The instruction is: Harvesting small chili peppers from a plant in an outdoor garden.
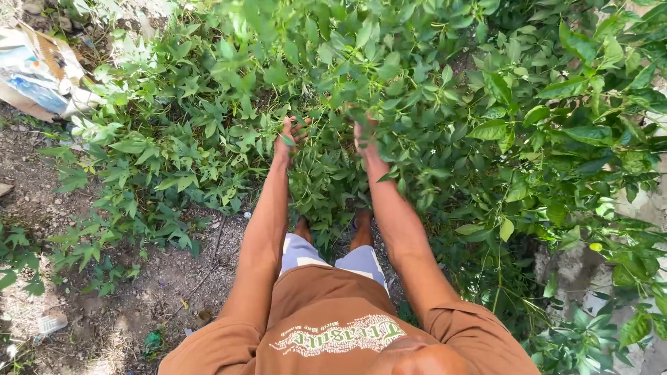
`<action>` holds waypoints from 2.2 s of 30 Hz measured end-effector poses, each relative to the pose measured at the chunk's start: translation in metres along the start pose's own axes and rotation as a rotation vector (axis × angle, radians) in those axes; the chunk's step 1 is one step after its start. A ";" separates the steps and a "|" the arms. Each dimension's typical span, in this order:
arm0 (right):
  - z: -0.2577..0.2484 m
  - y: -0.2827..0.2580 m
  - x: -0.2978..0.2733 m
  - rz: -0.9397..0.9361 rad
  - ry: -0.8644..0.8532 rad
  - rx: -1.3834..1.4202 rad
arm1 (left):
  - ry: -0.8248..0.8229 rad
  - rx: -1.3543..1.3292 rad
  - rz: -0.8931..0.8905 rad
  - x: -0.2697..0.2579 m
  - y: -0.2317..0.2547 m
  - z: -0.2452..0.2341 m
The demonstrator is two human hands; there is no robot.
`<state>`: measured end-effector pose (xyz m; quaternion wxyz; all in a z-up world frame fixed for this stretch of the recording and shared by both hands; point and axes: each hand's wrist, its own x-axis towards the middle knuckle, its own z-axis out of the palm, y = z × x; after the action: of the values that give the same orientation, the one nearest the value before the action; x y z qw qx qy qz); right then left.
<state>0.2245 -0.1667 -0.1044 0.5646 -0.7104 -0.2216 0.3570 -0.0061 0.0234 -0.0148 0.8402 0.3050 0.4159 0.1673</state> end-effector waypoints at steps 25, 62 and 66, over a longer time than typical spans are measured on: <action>-0.024 -0.167 0.059 0.168 -0.057 0.412 | -0.046 0.035 0.359 0.026 -0.091 -0.029; 0.044 -0.118 0.201 -0.051 -0.282 -0.843 | -0.026 0.236 0.304 0.000 0.014 0.023; 0.038 -0.065 0.233 -0.707 -0.109 -0.950 | -0.161 -0.065 0.368 -0.005 0.001 0.026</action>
<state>0.3524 0.0425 -0.1064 0.2572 -0.7491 -0.6088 0.0452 0.0120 0.0119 0.0009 0.8353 0.3612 0.2792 0.3065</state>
